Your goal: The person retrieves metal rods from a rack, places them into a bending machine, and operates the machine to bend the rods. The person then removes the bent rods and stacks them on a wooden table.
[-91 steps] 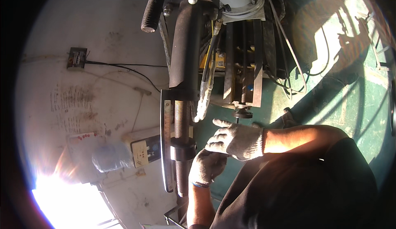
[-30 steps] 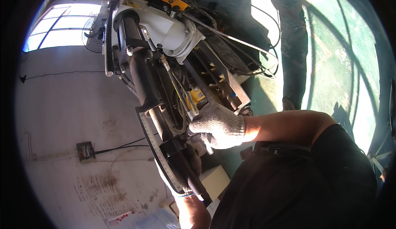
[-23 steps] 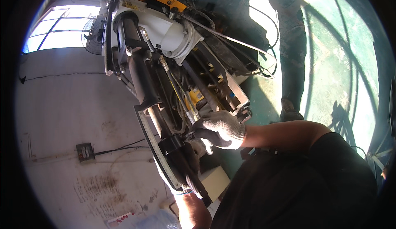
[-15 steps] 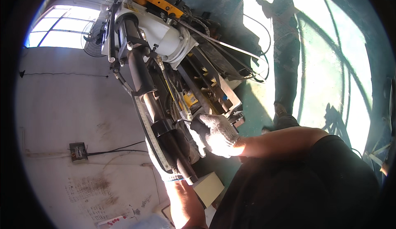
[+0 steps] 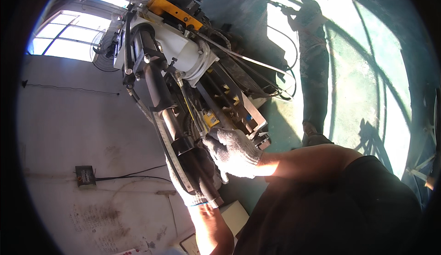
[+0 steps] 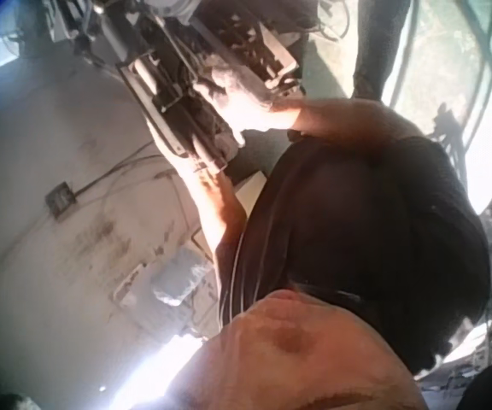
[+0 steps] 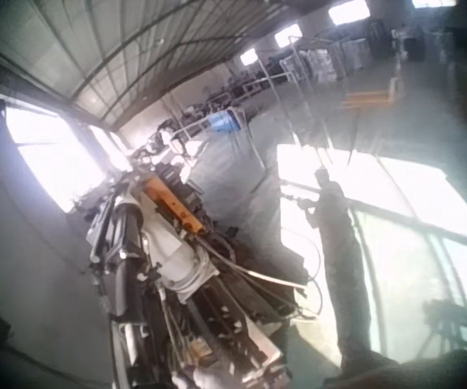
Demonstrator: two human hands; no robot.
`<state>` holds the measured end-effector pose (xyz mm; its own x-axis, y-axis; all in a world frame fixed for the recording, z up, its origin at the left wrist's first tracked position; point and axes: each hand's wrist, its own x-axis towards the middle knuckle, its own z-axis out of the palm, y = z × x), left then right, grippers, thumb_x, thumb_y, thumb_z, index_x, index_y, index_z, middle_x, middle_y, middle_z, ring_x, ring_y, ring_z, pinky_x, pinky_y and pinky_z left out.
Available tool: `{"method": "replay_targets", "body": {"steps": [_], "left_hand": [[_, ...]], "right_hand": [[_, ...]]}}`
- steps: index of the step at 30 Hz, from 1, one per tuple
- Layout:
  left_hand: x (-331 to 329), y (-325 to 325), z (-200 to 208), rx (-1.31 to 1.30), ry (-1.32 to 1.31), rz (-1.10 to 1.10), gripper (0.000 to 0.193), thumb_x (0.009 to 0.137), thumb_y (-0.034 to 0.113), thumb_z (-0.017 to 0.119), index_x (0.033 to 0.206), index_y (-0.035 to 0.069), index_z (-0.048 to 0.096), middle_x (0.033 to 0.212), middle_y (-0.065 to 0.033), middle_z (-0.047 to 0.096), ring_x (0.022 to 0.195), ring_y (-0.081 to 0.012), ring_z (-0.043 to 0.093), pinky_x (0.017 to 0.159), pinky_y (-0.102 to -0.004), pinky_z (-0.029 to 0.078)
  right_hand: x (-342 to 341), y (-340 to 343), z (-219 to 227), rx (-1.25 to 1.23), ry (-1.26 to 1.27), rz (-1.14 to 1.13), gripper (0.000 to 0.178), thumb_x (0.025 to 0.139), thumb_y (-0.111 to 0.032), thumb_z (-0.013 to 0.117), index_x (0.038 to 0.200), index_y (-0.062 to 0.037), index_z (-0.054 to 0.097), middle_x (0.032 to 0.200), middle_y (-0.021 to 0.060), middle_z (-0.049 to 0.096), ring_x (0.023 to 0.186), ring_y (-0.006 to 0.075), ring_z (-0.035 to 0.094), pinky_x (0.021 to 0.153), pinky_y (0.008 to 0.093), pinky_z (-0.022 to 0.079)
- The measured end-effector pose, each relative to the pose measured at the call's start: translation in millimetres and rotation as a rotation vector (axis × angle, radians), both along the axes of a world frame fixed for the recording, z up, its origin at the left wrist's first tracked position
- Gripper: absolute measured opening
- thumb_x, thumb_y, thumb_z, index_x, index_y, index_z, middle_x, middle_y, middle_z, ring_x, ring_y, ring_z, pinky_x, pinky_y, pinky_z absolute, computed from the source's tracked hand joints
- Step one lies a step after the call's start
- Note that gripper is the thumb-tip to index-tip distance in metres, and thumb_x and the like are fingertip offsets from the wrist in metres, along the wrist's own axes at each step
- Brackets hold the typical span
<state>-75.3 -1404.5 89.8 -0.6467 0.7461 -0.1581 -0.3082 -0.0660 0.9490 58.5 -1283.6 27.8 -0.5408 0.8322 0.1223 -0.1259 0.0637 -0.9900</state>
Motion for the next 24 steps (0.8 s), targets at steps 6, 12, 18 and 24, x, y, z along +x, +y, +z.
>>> {"method": "replay_targets", "body": {"steps": [6,12,18,24], "left_hand": [[1.3,1.9,3.2,-0.035,-0.004,0.038,0.049,0.119,0.044,0.063,0.150,0.006,0.063,0.104,-0.0164,0.077,0.050,-0.0238,0.054,0.037,-0.0367,0.040],[-3.1,10.0,5.7,-0.111,-0.012,0.048,0.048,0.119,0.043,0.064,0.150,0.007,0.062,0.103,-0.0152,0.076,0.050,-0.0235,0.054,0.037,-0.0368,0.040],[-0.6,11.5,6.2,-0.149,-0.013,0.074,0.047,0.119,0.042,0.065,0.151,0.008,0.062,0.102,-0.0140,0.075,0.051,-0.0232,0.054,0.038,-0.0370,0.040],[5.5,10.5,20.6,-0.240,-0.104,0.071,0.046,0.119,0.041,0.065,0.151,0.008,0.061,0.101,-0.0128,0.075,0.051,-0.0228,0.053,0.038,-0.0372,0.040]], "right_hand": [[5.5,9.7,-1.8,0.132,0.197,-0.021,0.016,0.116,-0.016,0.069,0.126,-0.0048,0.076,0.090,0.0146,0.079,0.077,0.0324,0.078,0.069,0.0459,0.060],[21.4,46.1,2.3,0.120,0.319,0.000,0.016,0.117,-0.011,0.067,0.126,-0.0026,0.078,0.095,0.0124,0.081,0.082,0.0292,0.081,0.076,0.0420,0.063],[20.8,76.5,-11.8,0.277,0.426,0.183,0.015,0.110,-0.005,0.076,0.124,0.0010,0.078,0.096,0.0136,0.081,0.088,0.0276,0.083,0.077,0.0397,0.065],[-1.7,83.1,-36.3,0.411,0.385,0.201,0.017,0.103,-0.010,0.084,0.118,-0.0047,0.081,0.106,0.0152,0.082,0.099,0.0386,0.082,0.085,0.0490,0.065]]}}
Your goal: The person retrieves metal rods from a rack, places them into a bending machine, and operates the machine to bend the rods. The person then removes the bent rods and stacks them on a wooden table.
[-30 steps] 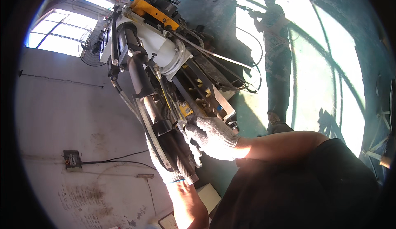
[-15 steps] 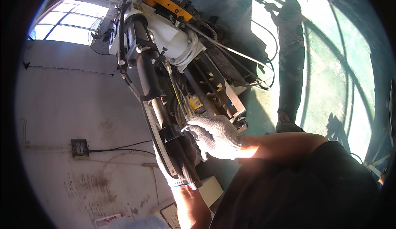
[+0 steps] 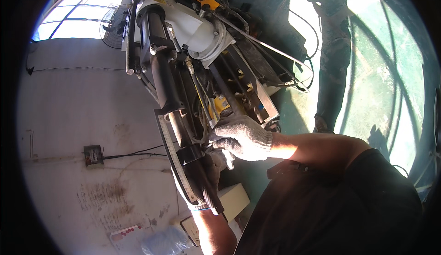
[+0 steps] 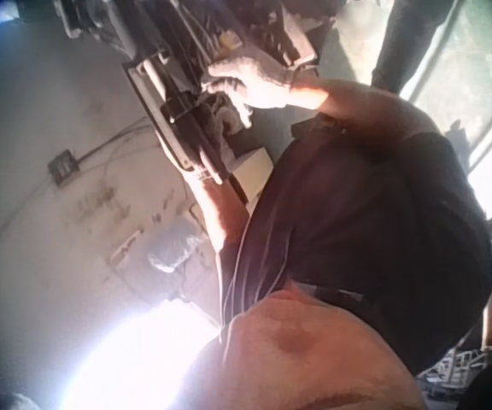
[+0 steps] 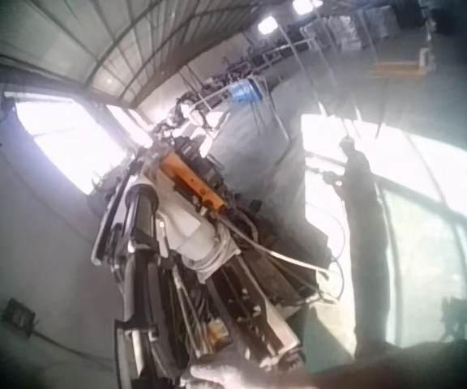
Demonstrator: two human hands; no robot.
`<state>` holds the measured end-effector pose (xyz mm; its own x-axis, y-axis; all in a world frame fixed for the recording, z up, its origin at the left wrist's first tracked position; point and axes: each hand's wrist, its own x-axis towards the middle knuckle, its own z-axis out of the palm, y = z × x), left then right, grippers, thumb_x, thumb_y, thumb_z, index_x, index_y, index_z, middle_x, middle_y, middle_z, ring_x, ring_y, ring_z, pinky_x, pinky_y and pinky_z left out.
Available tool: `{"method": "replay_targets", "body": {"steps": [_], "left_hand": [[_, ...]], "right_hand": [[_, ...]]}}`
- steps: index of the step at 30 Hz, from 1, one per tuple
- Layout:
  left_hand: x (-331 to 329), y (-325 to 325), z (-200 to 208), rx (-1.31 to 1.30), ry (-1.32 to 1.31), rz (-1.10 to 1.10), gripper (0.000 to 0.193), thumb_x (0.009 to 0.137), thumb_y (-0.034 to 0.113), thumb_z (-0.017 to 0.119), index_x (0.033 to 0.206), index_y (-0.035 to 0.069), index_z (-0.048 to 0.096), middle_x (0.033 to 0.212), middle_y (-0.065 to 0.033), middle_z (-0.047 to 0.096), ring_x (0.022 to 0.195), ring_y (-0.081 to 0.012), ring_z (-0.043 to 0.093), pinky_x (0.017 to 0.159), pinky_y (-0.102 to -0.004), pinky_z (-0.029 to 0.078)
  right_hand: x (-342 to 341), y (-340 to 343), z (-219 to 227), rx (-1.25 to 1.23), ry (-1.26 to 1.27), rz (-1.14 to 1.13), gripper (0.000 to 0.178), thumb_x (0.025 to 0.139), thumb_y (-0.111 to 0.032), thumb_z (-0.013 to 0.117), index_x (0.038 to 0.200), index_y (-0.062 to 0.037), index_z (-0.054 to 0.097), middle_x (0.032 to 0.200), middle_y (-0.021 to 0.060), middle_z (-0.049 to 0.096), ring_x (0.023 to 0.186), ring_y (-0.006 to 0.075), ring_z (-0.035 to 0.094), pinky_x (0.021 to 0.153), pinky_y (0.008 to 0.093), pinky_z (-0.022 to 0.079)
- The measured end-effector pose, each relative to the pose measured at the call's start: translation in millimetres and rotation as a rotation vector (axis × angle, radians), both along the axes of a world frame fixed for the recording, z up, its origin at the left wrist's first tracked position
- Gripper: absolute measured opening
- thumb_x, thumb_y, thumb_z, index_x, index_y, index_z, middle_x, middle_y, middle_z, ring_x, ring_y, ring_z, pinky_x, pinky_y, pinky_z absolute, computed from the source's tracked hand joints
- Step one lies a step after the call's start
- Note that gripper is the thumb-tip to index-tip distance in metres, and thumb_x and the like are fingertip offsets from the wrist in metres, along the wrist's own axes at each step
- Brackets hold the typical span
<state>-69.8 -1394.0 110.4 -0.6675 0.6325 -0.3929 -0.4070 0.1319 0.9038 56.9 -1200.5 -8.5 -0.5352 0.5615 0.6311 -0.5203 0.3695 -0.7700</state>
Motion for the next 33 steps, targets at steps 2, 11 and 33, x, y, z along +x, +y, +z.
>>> {"method": "replay_targets", "body": {"steps": [2,11,33], "left_hand": [[3.1,-2.2,2.0,-0.060,0.023,0.012,0.046,0.119,0.041,0.066,0.151,0.008,0.061,0.101,-0.0124,0.074,0.051,-0.0227,0.053,0.038,-0.0372,0.040],[-8.4,-2.2,-6.8,0.227,-0.215,-0.193,0.047,0.119,0.045,0.063,0.144,0.005,0.063,0.112,-0.0161,0.077,0.069,-0.0279,0.066,0.049,-0.0403,0.047],[-3.0,2.7,-21.0,0.085,0.332,-0.036,0.043,0.121,0.034,0.058,0.151,0.004,0.061,0.132,-0.0183,0.074,0.109,-0.0338,0.079,0.070,-0.0424,0.065]], "right_hand": [[-4.0,1.7,-3.2,0.060,-0.026,-0.003,0.018,0.101,-0.010,0.084,0.118,-0.0047,0.081,0.106,0.0147,0.082,0.100,0.0394,0.081,0.087,0.0493,0.066],[-17.1,44.2,7.9,0.523,0.042,-0.007,0.028,0.084,-0.006,0.083,0.112,-0.0115,0.082,0.113,0.0073,0.082,0.116,0.0344,0.077,0.098,0.0491,0.065],[-13.2,-14.2,-38.1,0.035,-0.018,-0.256,0.011,0.094,-0.001,0.080,0.094,-0.0097,0.073,0.086,0.0081,0.074,0.081,0.0340,0.077,0.072,0.0478,0.060]]}}
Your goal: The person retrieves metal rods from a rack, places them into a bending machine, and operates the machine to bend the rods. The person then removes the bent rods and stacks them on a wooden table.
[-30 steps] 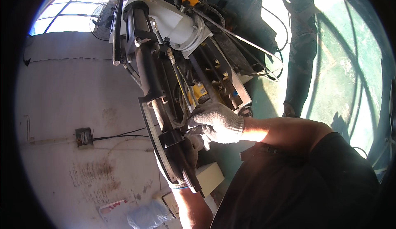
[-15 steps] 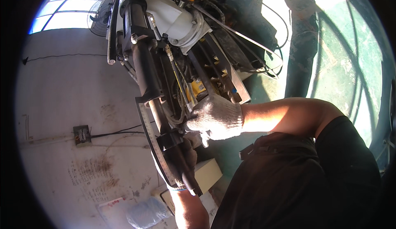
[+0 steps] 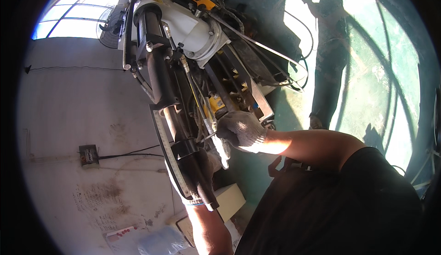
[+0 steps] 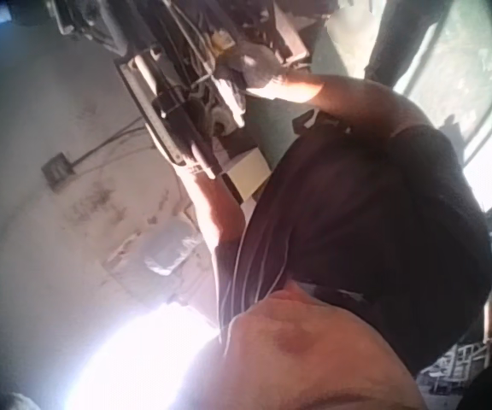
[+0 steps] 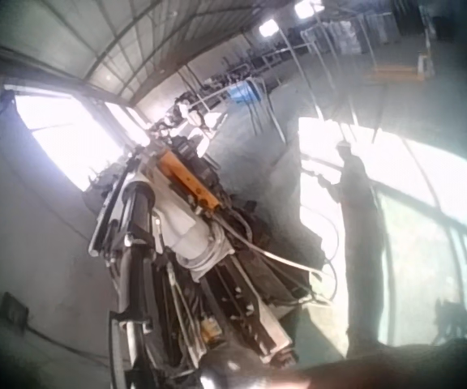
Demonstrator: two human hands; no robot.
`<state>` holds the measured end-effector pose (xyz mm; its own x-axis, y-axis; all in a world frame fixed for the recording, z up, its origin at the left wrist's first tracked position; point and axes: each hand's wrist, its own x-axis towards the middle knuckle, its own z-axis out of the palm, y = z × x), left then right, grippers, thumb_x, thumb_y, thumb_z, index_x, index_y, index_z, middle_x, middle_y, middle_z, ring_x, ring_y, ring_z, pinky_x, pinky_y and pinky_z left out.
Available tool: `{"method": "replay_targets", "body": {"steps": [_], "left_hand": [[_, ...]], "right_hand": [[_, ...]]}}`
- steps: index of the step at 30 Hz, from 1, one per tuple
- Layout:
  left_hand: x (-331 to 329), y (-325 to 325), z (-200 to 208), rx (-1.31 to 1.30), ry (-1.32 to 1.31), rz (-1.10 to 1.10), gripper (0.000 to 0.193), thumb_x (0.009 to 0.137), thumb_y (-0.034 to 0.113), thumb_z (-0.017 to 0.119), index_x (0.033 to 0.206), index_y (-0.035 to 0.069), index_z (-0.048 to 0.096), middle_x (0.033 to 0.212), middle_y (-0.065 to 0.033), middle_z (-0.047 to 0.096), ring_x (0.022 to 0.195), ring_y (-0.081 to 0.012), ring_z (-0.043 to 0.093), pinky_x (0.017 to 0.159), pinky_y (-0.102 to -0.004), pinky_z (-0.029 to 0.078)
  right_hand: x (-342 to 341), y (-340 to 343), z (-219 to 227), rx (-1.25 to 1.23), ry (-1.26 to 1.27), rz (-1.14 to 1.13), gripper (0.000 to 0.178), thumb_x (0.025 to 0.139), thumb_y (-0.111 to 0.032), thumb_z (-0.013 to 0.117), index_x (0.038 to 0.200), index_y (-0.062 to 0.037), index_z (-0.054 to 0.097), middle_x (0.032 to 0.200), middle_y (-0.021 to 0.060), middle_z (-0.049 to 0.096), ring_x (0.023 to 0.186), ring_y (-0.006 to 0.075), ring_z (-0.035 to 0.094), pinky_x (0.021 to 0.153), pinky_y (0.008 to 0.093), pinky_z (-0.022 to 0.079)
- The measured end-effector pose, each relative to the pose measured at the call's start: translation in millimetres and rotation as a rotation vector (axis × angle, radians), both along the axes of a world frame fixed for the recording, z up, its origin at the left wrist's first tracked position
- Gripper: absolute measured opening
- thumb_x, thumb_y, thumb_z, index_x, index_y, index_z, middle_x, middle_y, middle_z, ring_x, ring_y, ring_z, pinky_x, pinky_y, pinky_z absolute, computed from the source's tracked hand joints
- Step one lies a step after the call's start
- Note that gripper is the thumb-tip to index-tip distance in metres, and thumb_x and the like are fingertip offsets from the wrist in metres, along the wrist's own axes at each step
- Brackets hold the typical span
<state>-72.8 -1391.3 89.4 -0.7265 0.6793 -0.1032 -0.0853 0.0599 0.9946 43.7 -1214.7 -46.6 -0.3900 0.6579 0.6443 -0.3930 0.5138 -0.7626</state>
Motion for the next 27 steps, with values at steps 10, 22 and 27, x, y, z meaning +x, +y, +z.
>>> {"method": "replay_targets", "body": {"steps": [10,22,27], "left_hand": [[-28.3,10.6,-23.3,0.280,-0.214,-0.108,0.038,0.121,0.035,0.057,0.147,0.008,0.063,0.113,-0.0140,0.078,0.084,-0.0284,0.080,0.067,-0.0411,0.071],[6.6,23.1,3.3,0.415,-0.622,-0.061,0.038,0.125,0.041,0.052,0.145,0.014,0.069,0.111,-0.0068,0.078,0.083,-0.0175,0.076,0.062,-0.0291,0.062],[2.0,25.6,-4.9,-0.164,1.044,-0.082,0.044,0.125,0.047,0.050,0.149,0.013,0.064,0.119,-0.0122,0.076,0.089,-0.0247,0.075,0.073,-0.0321,0.063]], "right_hand": [[21.6,-59.7,29.6,-0.328,-0.492,-0.077,0.015,0.110,-0.015,0.068,0.118,-0.0046,0.077,0.105,0.0243,0.080,0.102,0.0468,0.080,0.085,0.0564,0.063],[36.5,-61.4,62.3,-0.441,-0.418,0.082,0.036,0.123,-0.035,0.061,0.115,-0.0048,0.078,0.087,0.0075,0.073,0.080,0.0184,0.069,0.074,0.0406,0.056],[10.8,-28.0,60.7,-0.260,-0.235,0.150,0.026,0.117,-0.025,0.072,0.109,-0.0012,0.080,0.093,0.0193,0.080,0.082,0.0287,0.076,0.075,0.0426,0.058]]}}
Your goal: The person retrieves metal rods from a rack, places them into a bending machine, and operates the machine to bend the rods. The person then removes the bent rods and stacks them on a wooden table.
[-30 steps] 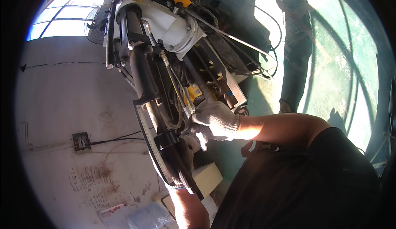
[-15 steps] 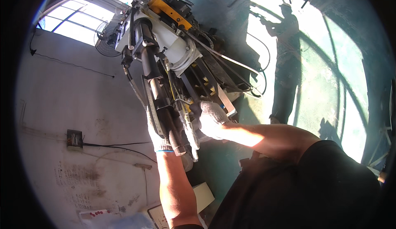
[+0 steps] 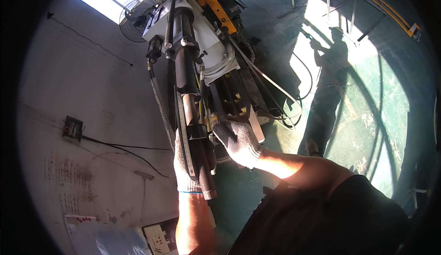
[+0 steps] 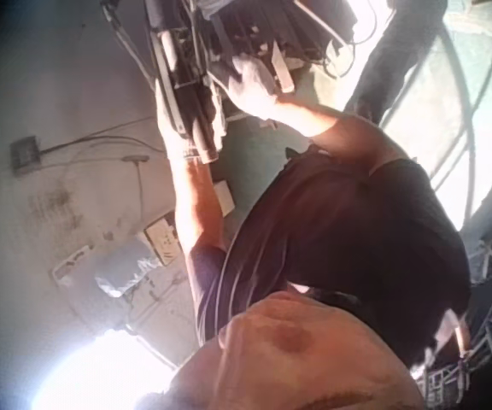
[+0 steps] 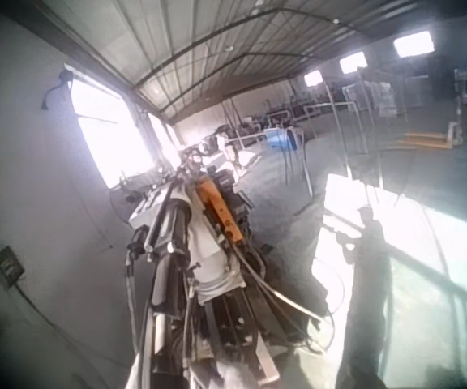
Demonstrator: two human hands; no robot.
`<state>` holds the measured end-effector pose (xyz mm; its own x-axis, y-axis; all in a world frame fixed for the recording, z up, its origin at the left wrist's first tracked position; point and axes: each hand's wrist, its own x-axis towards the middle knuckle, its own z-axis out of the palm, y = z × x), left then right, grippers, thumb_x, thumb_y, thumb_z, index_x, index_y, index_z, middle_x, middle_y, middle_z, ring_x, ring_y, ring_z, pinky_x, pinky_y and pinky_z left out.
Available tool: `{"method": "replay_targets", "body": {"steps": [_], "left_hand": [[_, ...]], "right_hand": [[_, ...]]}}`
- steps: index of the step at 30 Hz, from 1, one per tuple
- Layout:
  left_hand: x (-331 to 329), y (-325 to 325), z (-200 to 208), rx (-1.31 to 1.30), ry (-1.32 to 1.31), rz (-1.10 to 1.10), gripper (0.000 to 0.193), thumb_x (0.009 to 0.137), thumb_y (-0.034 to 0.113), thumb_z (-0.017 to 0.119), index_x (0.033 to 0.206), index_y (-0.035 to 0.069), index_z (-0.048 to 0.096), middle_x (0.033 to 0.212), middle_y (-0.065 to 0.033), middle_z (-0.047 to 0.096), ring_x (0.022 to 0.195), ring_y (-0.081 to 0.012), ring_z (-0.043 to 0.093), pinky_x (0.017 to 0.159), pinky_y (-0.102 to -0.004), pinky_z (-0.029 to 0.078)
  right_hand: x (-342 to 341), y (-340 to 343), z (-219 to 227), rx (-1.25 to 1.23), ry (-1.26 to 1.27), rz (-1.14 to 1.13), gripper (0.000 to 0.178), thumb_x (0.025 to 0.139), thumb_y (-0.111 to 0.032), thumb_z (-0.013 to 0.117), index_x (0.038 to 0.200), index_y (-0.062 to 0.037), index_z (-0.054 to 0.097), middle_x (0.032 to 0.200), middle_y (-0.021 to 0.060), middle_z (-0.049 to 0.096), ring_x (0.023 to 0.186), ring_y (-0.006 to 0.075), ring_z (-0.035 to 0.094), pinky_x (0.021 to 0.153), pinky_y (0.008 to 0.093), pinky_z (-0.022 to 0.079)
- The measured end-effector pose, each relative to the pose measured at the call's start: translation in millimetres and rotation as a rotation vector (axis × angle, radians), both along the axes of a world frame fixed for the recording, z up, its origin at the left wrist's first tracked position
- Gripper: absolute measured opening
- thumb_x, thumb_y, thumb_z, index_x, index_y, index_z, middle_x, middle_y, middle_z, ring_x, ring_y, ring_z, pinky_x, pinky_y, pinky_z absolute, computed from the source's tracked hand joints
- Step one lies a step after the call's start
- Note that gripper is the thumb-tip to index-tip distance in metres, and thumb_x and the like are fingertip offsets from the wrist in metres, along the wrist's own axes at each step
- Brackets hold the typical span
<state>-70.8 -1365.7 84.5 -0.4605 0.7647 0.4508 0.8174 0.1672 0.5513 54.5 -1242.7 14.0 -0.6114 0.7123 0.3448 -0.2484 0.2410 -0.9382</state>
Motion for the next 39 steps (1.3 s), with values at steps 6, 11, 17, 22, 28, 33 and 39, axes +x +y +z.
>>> {"method": "replay_targets", "body": {"steps": [6,11,17,22,28,33,39], "left_hand": [[22.6,-2.0,29.4,0.019,-0.244,0.119,0.034,0.124,0.038,0.051,0.144,0.016,0.066,0.099,-0.0158,0.077,0.064,-0.0299,0.071,0.048,-0.0402,0.055],[54.6,10.2,55.2,0.329,-1.341,0.339,0.037,0.124,0.034,0.055,0.143,0.005,0.068,0.110,-0.0210,0.081,0.063,-0.0321,0.071,0.056,-0.0397,0.058],[86.9,3.5,87.2,-0.174,-0.972,0.775,0.054,0.120,0.050,0.062,0.141,0.001,0.073,0.109,-0.0187,0.086,0.066,-0.0213,0.077,0.052,-0.0340,0.055],[110.6,-3.1,103.4,-0.052,-1.050,0.922,0.046,0.118,0.044,0.065,0.133,0.002,0.074,0.099,-0.0139,0.084,0.061,-0.0188,0.073,0.051,-0.0313,0.051],[112.0,-3.0,75.0,0.299,-0.895,1.118,0.035,0.114,0.032,0.070,0.134,0.004,0.076,0.089,-0.0083,0.074,0.061,-0.0188,0.069,0.051,-0.0343,0.054],[115.0,-7.7,69.0,0.376,-0.907,1.153,0.030,0.112,0.027,0.071,0.130,0.004,0.078,0.091,-0.0077,0.073,0.064,-0.0193,0.070,0.053,-0.0342,0.056],[131.4,-32.8,5.7,0.773,-1.007,0.877,0.013,0.108,0.023,0.073,0.110,0.010,0.075,0.089,-0.0024,0.074,0.073,-0.0171,0.071,0.060,-0.0338,0.055]], "right_hand": [[30.1,99.5,-45.2,0.053,0.075,-0.045,0.019,0.117,-0.015,0.070,0.106,-0.0005,0.077,0.089,0.0181,0.078,0.078,0.0319,0.077,0.069,0.0407,0.058],[70.2,151.6,-102.1,-0.111,-0.181,0.177,0.022,0.117,-0.019,0.070,0.110,-0.0001,0.078,0.086,0.0113,0.073,0.077,0.0217,0.065,0.072,0.0388,0.053],[104.6,191.9,-169.9,-0.186,-0.435,0.448,0.030,0.118,-0.022,0.059,0.100,-0.0033,0.074,0.083,0.0084,0.068,0.078,0.0176,0.061,0.074,0.0381,0.051],[132.1,255.9,-213.5,0.169,-0.557,0.457,0.045,0.119,-0.035,0.062,0.096,0.0022,0.074,0.089,0.0159,0.079,0.081,0.0289,0.074,0.079,0.0418,0.057],[125.6,297.9,-221.7,0.044,-0.633,0.465,0.045,0.119,-0.036,0.060,0.103,0.0019,0.079,0.094,0.0157,0.079,0.086,0.0299,0.073,0.086,0.0444,0.057],[105.2,303.3,-219.9,-0.101,-0.520,0.518,0.039,0.119,-0.028,0.059,0.108,0.0030,0.080,0.093,0.0166,0.080,0.087,0.0270,0.073,0.086,0.0423,0.057],[127.6,313.7,-221.6,-0.161,-0.580,0.484,0.029,0.117,-0.023,0.064,0.107,0.0007,0.078,0.092,0.0137,0.079,0.085,0.0250,0.072,0.082,0.0411,0.058]]}}
